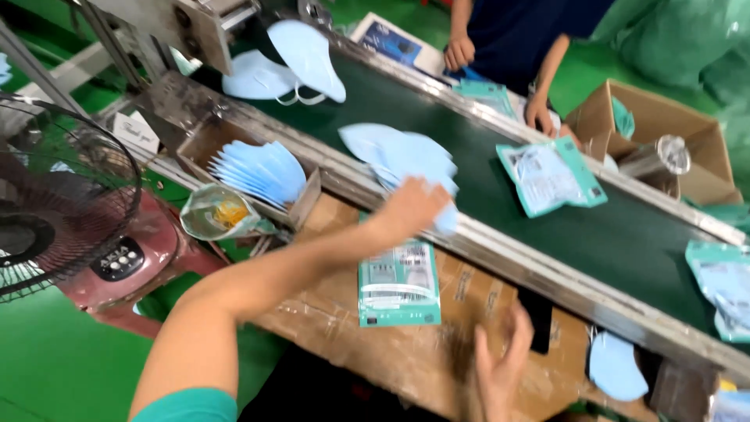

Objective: Manually sorting and packing face masks into individual plastic sleeves at a conveyor belt.

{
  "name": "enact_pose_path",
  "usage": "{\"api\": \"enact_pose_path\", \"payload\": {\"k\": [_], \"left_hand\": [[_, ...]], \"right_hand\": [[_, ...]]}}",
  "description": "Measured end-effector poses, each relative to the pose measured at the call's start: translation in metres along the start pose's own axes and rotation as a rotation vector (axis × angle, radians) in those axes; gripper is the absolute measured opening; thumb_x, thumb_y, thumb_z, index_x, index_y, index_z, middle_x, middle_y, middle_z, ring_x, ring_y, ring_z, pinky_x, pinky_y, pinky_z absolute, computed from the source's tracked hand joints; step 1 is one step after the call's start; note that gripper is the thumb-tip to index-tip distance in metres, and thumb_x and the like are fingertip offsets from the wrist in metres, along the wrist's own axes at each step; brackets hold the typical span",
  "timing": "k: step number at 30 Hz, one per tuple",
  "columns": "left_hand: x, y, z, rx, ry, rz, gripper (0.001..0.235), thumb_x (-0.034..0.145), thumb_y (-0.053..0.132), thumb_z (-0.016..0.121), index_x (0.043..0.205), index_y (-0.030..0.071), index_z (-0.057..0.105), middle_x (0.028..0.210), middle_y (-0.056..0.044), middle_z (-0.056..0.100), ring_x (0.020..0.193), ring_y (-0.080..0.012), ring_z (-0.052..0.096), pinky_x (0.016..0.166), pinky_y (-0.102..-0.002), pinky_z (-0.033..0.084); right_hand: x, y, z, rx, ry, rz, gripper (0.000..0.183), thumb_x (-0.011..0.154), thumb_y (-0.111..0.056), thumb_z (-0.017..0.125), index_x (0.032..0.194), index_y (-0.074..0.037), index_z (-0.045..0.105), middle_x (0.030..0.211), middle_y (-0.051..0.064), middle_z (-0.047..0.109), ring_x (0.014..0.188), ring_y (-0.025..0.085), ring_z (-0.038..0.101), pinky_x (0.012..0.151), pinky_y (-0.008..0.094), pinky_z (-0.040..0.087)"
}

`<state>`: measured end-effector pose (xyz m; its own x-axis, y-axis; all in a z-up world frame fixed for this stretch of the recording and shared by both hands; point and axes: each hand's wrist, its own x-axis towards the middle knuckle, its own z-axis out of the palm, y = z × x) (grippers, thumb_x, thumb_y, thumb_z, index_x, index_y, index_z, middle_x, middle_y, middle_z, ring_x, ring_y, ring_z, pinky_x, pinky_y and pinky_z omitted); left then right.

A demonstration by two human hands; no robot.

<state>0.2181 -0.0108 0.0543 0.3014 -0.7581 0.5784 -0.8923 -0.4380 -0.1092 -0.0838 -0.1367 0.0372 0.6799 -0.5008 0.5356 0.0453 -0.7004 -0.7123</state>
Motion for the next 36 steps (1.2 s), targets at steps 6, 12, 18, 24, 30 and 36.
{"api": "enact_pose_path", "payload": {"k": [6, 12, 18, 24, 30, 36], "left_hand": [[-0.033, 0.159, -0.118, -0.267, 0.146, 0.425, 0.035, 0.094, 0.018, 0.066, 0.124, 0.003, 0.057, 0.124, -0.013, 0.061, 0.106, -0.0327, 0.065, 0.090, -0.044, 0.052], [-0.035, 0.132, -0.168, -0.935, 0.162, 0.212, 0.091, 0.077, 0.033, 0.084, 0.153, 0.010, 0.040, 0.156, -0.015, 0.040, 0.145, -0.0360, 0.042, 0.123, -0.053, 0.038], [-0.097, 0.152, -0.056, -1.045, -0.207, -0.095, 0.131, 0.065, 0.038, 0.092, 0.161, 0.007, 0.009, 0.162, -0.023, 0.022, 0.152, -0.0416, 0.023, 0.125, -0.060, 0.021], [-0.107, 0.166, -0.032, -1.203, -0.399, -0.331, 0.122, 0.071, 0.031, 0.087, 0.163, 0.010, 0.010, 0.163, -0.025, 0.022, 0.152, -0.0428, 0.023, 0.124, -0.058, 0.023], [-0.112, 0.180, -0.022, -1.162, -0.311, -0.305, 0.119, 0.069, 0.035, 0.091, 0.158, 0.006, 0.018, 0.157, -0.029, 0.029, 0.147, -0.0485, 0.026, 0.119, -0.060, 0.022], [-0.100, 0.190, -0.041, -1.100, -0.280, -0.337, 0.102, 0.067, 0.032, 0.090, 0.147, 0.001, 0.036, 0.138, -0.024, 0.051, 0.135, -0.0410, 0.043, 0.114, -0.055, 0.030]], "right_hand": [[0.047, -0.072, -0.032, -0.240, -0.110, -0.348, 0.059, 0.078, -0.002, 0.075, 0.134, 0.000, 0.056, 0.134, 0.016, 0.063, 0.126, 0.033, 0.059, 0.107, 0.041, 0.045], [-0.029, 0.001, -0.075, 0.043, -0.131, 0.200, 0.047, 0.077, -0.009, 0.082, 0.121, -0.001, 0.068, 0.112, 0.010, 0.074, 0.103, 0.017, 0.069, 0.093, 0.030, 0.053], [-0.041, 0.006, -0.043, 0.233, -0.262, 0.229, 0.101, 0.075, -0.013, 0.086, 0.154, 0.004, 0.026, 0.144, 0.017, 0.051, 0.129, 0.023, 0.052, 0.106, 0.035, 0.043], [-0.060, 0.027, -0.027, 0.282, -0.163, 0.509, 0.081, 0.081, -0.018, 0.086, 0.150, 0.000, 0.047, 0.134, 0.016, 0.067, 0.120, 0.023, 0.065, 0.104, 0.036, 0.053], [-0.068, 0.044, -0.019, 0.137, -0.293, 0.392, 0.065, 0.079, -0.014, 0.090, 0.135, -0.001, 0.060, 0.130, 0.014, 0.068, 0.120, 0.022, 0.066, 0.104, 0.035, 0.054], [-0.047, 0.014, -0.025, 0.471, -0.266, 0.416, 0.093, 0.072, -0.015, 0.089, 0.149, -0.004, 0.039, 0.137, 0.013, 0.058, 0.128, 0.020, 0.055, 0.109, 0.037, 0.044]]}}
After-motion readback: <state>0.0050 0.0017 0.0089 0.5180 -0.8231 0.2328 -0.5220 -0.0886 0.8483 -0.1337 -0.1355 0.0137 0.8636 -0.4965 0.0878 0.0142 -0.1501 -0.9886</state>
